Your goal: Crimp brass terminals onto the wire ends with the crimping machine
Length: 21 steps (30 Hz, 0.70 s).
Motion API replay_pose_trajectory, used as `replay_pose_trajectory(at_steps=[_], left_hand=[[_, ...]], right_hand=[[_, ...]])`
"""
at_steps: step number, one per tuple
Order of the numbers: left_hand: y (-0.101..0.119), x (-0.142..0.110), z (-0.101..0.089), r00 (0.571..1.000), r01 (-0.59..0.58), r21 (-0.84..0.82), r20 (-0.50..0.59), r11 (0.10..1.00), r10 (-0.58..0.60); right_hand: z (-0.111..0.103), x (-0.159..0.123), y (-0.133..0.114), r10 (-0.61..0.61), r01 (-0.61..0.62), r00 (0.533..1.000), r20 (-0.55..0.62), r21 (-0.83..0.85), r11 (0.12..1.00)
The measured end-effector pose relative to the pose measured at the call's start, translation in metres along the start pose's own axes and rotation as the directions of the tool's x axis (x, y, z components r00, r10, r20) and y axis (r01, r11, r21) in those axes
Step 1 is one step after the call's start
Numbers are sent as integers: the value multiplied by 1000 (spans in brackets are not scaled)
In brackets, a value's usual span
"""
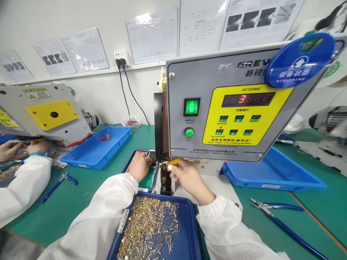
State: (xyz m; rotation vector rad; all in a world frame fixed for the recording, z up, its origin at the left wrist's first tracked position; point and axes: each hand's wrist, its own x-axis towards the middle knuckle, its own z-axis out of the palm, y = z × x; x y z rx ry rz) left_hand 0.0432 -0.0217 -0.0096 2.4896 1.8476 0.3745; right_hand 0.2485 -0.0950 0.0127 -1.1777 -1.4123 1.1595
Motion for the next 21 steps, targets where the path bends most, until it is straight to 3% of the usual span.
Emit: replay_pose_trajectory(at_steps=[13,21], left_hand=[[-1,3,6,1000,3,32,-17,999,-3],[4,-4,-2,981,-88,-73,-179,993,74]], right_hand=[[12,-5,0,-5,5,998,-58,3,1000],[10,-6,0,-12,12,998,-55,4,1000]])
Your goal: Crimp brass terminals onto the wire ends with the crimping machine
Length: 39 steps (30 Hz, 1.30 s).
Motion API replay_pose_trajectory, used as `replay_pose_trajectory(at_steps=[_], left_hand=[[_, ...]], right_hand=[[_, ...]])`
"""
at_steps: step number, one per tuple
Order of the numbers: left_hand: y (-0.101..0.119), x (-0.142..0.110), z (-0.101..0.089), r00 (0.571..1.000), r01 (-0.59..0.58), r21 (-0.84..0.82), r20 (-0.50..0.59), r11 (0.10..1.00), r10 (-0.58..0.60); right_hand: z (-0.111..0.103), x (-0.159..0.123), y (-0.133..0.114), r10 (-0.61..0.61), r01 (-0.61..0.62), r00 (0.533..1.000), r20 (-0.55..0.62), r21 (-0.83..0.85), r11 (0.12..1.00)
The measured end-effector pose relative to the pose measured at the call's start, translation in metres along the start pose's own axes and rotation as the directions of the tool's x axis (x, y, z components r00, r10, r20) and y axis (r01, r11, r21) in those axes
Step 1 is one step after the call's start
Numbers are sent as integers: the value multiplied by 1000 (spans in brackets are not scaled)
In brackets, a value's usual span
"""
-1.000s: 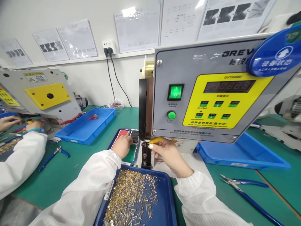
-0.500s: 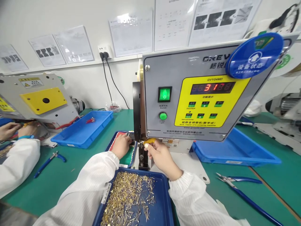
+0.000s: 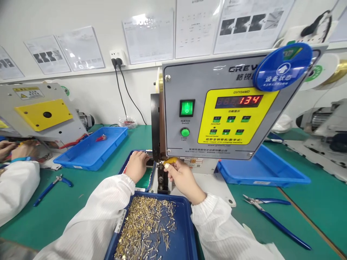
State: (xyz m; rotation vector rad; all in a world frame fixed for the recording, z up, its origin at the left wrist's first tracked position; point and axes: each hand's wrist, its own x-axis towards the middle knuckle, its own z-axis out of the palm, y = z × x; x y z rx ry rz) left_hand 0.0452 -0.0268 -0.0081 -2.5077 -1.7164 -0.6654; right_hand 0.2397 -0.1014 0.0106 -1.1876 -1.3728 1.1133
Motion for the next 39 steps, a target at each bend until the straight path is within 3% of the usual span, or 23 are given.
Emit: replay_pose_trajectory(at_steps=[3,7,9,12,18,24,29,39], left_hand=[[7,-11,-3,980,-134,-103,-159,986,116],[19,-21,-8,877,-365,-160,-391,917,280],[23,-23,-10,833,-425,-151,-450,892,321],[26,-24,-12,808,-451,-141,-485,881,336],[25,-24,-11,802,-463,-175,-501,869,326],[20,-22,-9,832,-420,-229,-483,878,272],[17,-19,-9,859,-372,-292,-469,881,207],[14,-20,-12,866,-356,-297,-462,886,193]], right_hand=[[-1,1,0,-18,18,1000,2,-11,1000],[-1,3,1,-18,18,1000,-7,3,1000],[-2,4,2,-20,20,1000,-4,4,1000],[-3,5,3,-17,17,1000,2,4,1000],[-2,5,1,18,-17,1000,-22,3,1000],[1,3,0,117,-116,993,-25,55,992],[3,2,-3,109,-107,993,-43,43,993],[5,6,-1,164,-163,987,3,77,984]])
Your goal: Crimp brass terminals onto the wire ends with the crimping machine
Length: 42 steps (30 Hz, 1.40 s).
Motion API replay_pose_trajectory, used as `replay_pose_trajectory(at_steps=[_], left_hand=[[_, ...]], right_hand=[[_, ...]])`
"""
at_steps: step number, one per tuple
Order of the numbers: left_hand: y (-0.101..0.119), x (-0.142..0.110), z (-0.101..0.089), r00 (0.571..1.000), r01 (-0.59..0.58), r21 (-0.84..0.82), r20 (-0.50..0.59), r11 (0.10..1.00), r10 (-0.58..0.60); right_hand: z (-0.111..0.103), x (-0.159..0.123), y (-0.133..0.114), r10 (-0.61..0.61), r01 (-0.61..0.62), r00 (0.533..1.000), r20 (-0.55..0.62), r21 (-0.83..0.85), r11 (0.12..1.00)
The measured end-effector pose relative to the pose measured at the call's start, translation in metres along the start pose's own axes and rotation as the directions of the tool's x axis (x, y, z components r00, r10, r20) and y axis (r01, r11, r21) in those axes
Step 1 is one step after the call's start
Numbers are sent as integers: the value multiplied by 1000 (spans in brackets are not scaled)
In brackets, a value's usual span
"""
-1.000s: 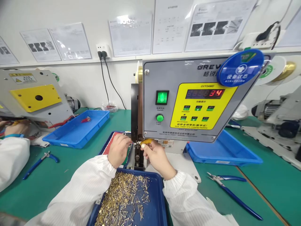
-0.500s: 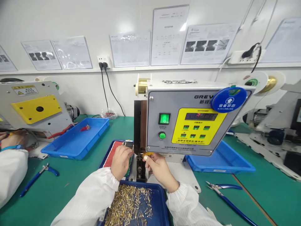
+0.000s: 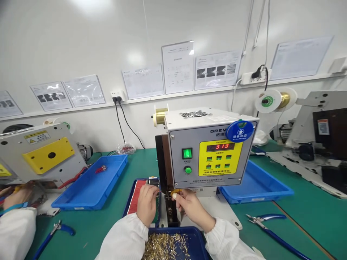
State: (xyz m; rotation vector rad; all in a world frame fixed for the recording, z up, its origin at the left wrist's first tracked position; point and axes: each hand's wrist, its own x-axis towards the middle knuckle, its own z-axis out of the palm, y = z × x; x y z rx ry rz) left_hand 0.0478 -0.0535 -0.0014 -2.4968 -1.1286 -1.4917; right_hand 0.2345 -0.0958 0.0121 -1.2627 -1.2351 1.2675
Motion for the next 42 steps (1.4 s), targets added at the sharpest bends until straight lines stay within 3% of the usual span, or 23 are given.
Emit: replay_pose_trajectory(at_steps=[6,16,20,24,36,42], left_hand=[[-1,-2,0,1000,-20,8,21,1000,19],[-1,8,2,999,-34,95,32,995,31],[-7,17,3,995,-36,149,98,988,22],[-12,12,0,997,2,142,78,990,-13],[8,1,-1,992,-122,42,-12,992,122],[11,0,-2,992,-129,60,-8,990,129]], right_hand=[[1,1,-4,12,-13,1000,12,18,1000],[-12,-1,-31,-65,48,972,224,80,996],[-8,-2,-22,-88,82,985,147,42,996],[-3,-5,-16,-62,62,997,48,9,998],[-4,2,-1,-77,76,997,32,28,997],[-2,1,1,-69,69,997,-24,28,997]])
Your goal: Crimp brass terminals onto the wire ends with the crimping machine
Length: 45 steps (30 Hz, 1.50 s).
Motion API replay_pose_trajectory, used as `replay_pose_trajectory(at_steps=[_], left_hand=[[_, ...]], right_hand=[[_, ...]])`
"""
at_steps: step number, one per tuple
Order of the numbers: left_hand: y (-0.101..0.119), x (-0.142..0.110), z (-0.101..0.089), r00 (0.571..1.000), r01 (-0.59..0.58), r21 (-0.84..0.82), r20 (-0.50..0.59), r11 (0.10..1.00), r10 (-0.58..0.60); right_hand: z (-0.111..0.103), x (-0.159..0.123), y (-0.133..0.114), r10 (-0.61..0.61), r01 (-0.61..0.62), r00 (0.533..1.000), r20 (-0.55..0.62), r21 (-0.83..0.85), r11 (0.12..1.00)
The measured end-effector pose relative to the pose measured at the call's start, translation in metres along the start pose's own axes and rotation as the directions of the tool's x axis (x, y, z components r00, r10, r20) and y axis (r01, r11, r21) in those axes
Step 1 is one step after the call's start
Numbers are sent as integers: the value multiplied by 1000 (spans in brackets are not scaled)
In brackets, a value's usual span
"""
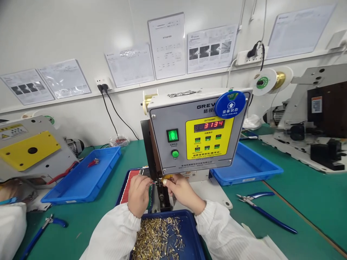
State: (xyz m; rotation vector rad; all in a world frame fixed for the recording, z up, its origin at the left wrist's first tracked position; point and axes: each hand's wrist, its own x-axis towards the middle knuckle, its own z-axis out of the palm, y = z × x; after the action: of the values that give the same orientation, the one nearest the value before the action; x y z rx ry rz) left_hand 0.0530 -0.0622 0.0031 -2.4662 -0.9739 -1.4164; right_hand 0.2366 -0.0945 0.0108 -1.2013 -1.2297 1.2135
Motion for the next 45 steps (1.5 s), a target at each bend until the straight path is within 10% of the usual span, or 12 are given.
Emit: replay_pose_trajectory(at_steps=[45], left_hand=[[2,1,-2,1000,2,4,7,1000,-2]], right_hand=[[10,-1,5,-89,82,989,-122,-56,995]])
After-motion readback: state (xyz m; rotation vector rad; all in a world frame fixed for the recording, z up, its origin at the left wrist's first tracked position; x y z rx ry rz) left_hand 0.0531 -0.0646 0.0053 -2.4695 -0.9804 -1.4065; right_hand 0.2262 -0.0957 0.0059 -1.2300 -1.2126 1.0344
